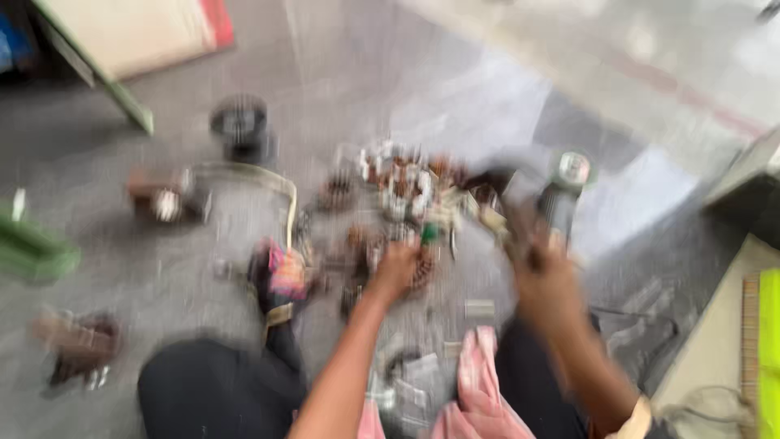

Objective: The person sits on the floor and uses a hammer and a green-handled screwdriver to pry and remove copper windings from a stator core. They repeatedly strike the tool to loosen the windings and then pull them out by hand, placing the removed pieces on the floor.

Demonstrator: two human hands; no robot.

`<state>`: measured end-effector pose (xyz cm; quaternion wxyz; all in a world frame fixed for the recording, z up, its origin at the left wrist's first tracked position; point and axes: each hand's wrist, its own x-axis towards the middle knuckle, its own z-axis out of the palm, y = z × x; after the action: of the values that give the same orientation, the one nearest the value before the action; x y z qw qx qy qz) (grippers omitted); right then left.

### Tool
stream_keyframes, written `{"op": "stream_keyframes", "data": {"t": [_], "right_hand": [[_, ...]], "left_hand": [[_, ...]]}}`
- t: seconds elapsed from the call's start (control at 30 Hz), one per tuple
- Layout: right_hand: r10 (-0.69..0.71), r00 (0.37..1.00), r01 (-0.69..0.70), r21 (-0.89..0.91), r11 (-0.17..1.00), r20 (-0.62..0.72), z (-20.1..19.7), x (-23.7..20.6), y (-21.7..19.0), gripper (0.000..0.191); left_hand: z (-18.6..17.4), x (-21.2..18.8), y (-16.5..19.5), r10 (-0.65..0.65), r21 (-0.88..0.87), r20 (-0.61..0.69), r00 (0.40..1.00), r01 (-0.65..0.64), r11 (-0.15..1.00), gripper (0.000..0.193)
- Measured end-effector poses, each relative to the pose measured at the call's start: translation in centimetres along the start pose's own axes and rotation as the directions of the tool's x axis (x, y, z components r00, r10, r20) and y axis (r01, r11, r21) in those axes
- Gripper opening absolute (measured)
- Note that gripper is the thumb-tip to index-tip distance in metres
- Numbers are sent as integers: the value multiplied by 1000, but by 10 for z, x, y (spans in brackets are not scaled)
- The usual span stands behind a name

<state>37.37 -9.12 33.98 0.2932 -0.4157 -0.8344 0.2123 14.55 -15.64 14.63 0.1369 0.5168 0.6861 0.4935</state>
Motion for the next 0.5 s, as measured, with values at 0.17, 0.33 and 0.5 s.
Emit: {"op": "stream_keyframes", "data": {"t": [0.17, 0.33, 0.5], "right_hand": [[-9, 947, 177, 498, 849, -320, -105, 39, 17, 34], [-72, 804, 385, 425, 819, -590, -69, 20, -52, 45], [127, 958, -163, 125, 979, 259, -7, -9, -56, 59]], "left_hand": [[3, 1, 8, 41, -22, 33, 999, -40, 999, 24], [3, 8, 4, -51, -1, 89, 995, 51, 999, 16], [12, 3, 1, 135, 4, -14, 991, -135, 991, 16]]}}
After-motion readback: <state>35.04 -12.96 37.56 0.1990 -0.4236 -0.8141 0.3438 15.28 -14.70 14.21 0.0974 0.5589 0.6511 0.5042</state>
